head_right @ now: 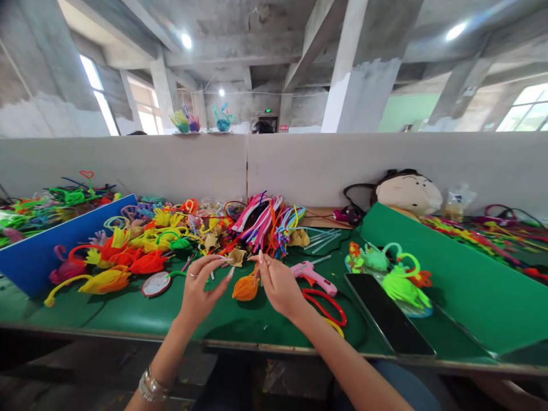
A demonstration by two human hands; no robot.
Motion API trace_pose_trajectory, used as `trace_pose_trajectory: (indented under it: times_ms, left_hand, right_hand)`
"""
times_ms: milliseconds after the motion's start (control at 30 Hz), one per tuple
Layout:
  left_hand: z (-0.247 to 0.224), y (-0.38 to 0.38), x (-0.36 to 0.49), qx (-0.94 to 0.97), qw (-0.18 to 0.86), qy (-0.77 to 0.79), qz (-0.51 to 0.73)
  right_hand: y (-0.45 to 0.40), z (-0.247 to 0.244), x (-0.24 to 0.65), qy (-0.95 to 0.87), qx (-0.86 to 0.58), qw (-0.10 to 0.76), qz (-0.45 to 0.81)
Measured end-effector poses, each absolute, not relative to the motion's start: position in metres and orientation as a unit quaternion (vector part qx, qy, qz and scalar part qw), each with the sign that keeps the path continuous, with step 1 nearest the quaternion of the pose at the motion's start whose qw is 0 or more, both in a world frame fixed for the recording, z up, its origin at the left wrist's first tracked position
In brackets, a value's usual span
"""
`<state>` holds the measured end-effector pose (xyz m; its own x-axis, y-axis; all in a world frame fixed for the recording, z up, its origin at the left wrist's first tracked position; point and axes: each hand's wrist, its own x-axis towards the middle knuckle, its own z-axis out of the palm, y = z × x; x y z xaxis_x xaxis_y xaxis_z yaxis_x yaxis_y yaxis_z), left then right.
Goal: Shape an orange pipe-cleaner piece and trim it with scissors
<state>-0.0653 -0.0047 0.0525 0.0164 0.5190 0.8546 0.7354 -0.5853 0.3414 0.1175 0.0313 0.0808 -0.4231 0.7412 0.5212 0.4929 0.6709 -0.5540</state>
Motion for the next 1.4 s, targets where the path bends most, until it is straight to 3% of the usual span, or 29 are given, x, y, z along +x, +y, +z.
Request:
trace_pose_trajectory:
  times_ms: [133,300,433,700,900,1033,1233,1400]
  left_hand:
    - [0.035,-0.003,-0.059,-0.656,-0.059,-0.505,-0.557]
    - [0.006,-0.001,-0.044,-0.598,-0.151,-0.529,-0.583]
    - [0.005,0.003,-0.034,-0.555,-0.191,-0.534,-0.609]
    - [0.016,0.014,-0.027,-0.602,-0.144,-0.523,-0.586]
    - [0.016,0.014,-0.030,-0.604,-0.167,-0.527,-0.574]
    - [0.024,0.012,-0.032,-0.585,-0.231,-0.501,-0.594]
    - [0.043,0.006,-0.035,-0.550,-0.428,-0.415,-0.585]
    - [0.047,0.005,-0.041,-0.506,-0.470,-0.425,-0.585]
  right_hand:
    - [0.044,0.083,0.133,-0.788,-0.391,0.433,0.199]
    - [0.049,0.078,0.143,-0.785,-0.406,0.430,0.183]
    - [0.046,0.073,0.140,-0.783,-0.393,0.439,0.201]
    - [0.039,0.077,0.132,-0.760,-0.373,0.476,0.237]
    - [0.036,0.080,0.131,-0.757,-0.365,0.476,0.260]
    - [0.035,0.084,0.129,-0.750,-0.357,0.477,0.288]
    - [0.034,0.085,0.124,-0.728,-0.349,0.477,0.347]
    - [0.034,0.082,0.123,-0.745,-0.301,0.453,0.388]
